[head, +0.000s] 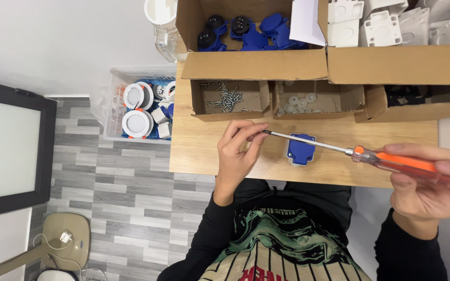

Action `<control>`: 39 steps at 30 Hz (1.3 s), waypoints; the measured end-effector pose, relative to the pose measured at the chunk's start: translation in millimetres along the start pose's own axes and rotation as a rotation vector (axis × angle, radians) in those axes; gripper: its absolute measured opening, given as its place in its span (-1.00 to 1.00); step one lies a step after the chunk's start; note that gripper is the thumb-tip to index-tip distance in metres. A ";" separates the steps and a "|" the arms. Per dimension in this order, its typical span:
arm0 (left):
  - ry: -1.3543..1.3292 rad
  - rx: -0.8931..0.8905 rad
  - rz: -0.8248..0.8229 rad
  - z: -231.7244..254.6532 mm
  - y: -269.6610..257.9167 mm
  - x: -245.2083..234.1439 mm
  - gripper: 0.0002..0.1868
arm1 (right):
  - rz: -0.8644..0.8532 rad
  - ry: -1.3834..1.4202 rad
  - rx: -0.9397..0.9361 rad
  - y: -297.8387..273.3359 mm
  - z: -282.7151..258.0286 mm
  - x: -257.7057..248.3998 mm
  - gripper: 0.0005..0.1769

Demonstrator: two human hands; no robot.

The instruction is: The person assembles a blue electrical socket by inserting a white plastic insert and securing it with screws using an orange screwdriver. They then place the completed unit into a plastic bin and begin assembling a second unit.

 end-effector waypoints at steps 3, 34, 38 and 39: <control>-0.003 0.007 0.013 1.0 1.3 -0.5 -0.89 | -0.011 0.029 0.045 -0.2 -3.8 -0.5 -0.47; -0.471 -0.225 -0.062 -5.1 -10.7 7.2 -0.88 | 0.041 0.158 0.211 -25.3 34.8 -26.1 -0.44; -0.409 -0.153 -0.075 1.9 -8.5 10.0 -0.90 | -0.019 0.117 0.190 -0.9 21.5 -24.9 -0.38; -0.391 -0.134 -0.085 4.3 -8.4 10.2 -0.90 | -0.047 0.181 0.154 5.7 18.2 -23.9 -0.30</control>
Point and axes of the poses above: each hand's wrist, its own y-axis towards the middle knuckle, its own x-axis out of the palm, z = x × y, the point moved 1 cm from there along y, towards the middle knuckle, and after that the axes turned 2 degrees about x, right-handed, at the moved point
